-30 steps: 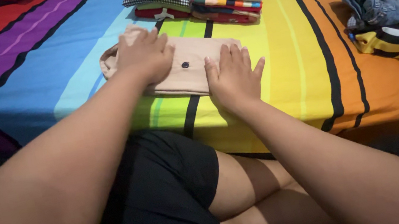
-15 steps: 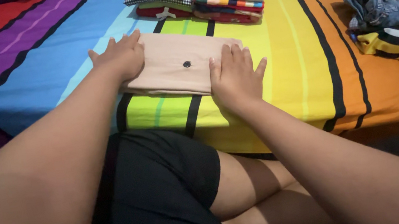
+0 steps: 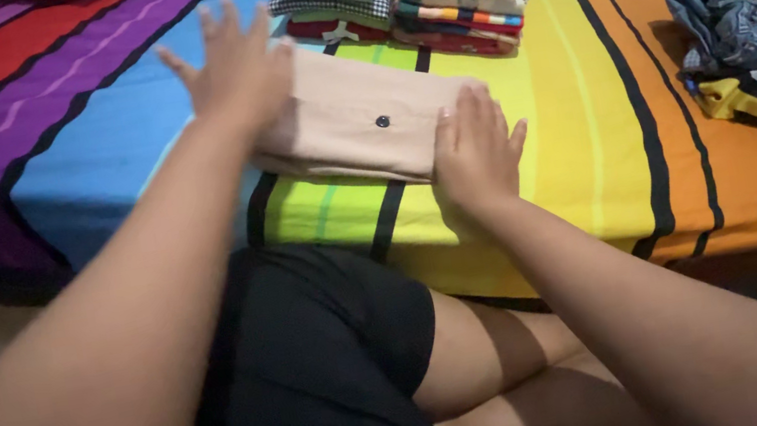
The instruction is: The person folds a tan shirt, a denim vest, and a gray top by hand on a bed.
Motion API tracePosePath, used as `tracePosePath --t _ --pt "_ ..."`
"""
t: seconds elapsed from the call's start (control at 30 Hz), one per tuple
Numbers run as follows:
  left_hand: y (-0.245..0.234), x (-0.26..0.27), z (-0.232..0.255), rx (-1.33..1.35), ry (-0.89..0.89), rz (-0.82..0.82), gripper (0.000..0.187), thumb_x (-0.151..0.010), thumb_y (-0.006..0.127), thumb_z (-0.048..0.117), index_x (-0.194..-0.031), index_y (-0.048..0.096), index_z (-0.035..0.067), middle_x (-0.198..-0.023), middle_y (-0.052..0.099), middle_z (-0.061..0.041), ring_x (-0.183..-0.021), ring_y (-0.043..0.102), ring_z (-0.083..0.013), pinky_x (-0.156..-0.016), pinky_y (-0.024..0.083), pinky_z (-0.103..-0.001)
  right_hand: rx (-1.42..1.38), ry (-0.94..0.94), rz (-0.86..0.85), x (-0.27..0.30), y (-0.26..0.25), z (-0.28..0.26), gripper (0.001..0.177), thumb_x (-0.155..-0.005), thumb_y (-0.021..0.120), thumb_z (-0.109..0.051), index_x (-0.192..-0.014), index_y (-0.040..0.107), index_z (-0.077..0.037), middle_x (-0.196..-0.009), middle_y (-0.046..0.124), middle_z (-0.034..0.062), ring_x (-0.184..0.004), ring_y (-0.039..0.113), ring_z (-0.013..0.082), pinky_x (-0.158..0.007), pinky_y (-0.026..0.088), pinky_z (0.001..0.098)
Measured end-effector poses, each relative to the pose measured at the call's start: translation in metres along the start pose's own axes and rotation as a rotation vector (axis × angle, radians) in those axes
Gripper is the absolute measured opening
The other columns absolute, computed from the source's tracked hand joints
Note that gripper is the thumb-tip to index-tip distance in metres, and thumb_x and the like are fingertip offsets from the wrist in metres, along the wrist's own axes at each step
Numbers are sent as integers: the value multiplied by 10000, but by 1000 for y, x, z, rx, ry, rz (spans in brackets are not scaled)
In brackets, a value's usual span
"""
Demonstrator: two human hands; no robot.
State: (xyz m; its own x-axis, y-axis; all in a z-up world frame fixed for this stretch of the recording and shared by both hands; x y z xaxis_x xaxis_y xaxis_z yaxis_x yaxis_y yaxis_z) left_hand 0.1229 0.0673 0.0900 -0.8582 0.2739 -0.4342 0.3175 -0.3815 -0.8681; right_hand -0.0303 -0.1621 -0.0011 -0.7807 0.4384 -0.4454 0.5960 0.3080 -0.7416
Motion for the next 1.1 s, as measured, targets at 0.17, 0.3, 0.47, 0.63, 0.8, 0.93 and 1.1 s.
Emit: tracePosePath --t 0.17,0.3,0.47,0.63,0.8,0.93,1.1 --pt "31 33 50 -29 172 -85 607 -997 398 449 -1561 360 228 -1671 194 -132 -1544 118 -333 -1107 -28 -785 -112 37 75 -15 8 24 625 -1066 286 -394 -1560 283 -11 -1593 350 215 -1506 278 350 -1226 52 549" --pt "57 59 46 -55 179 -148 576 -1031 360 526 -1545 413 272 -1657 277 -102 -1541 207 -299 -1166 25 -759 -130 69 53 -20 13 35 620 -1061 333 -380 -1540 332 14 -1511 463 235 -1455 374 370 -1246 79 551" --pt "51 56 33 -30 140 -130 577 -1011 368 529 -1512 452 256 -1641 326 -69 -1532 250 -279 -1154 64 -767 -112 69 67 -24 15 40 638 -1026 429 -384 -1510 384 30 -1432 543 264 -1392 450 396 -1233 141 574" --pt "35 39 8 -86 -32 -267 624 -954 511 494 -1483 448 169 -1634 294 -78 -1531 186 -296 -1124 53 -783 -258 150 59 -34 0 50 767 -916 608 -451 -1499 426 13 -1406 573 253 -1323 469 432 -1163 342 517" --pt "-7 50 -16 787 -256 151 587 -922 617 406 -1406 657 76 -1507 627 -174 -1431 595 -297 -1224 465 -450 -122 381 -26 -29 -24 50 798 -756 873 -397 -1386 547 -31 -1275 652 195 -1138 545 402 -989 415 511" --pt "14 66 -14 1515 -552 -31 663 -923 621 374 -1409 596 -76 -1511 537 -384 -1375 516 -523 -1069 494 -596 -580 448 -188 -45 -12 41 423 -791 863 -200 -1027 727 124 -952 758 181 -808 738 251 -733 584 403" --pt "22 87 10 1824 -702 -356 835 -945 400 525 -1560 182 3 -1613 257 -218 -1476 288 -548 -1156 332 -591 -935 270 -231 -59 -45 -6 229 -733 802 -21 -951 747 21 -812 736 79 -689 701 169 -620 608 337"
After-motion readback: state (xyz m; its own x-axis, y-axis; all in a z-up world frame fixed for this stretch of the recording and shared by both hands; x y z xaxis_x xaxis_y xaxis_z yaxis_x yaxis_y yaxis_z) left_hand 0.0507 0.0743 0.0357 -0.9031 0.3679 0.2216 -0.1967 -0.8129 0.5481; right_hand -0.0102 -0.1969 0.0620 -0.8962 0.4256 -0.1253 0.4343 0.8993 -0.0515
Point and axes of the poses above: each hand's wrist, its own x-axis away from the middle knuckle, its own y-axis out of the palm, z = x × y, the point moved 9 cm from there along -x, towards the middle knuckle
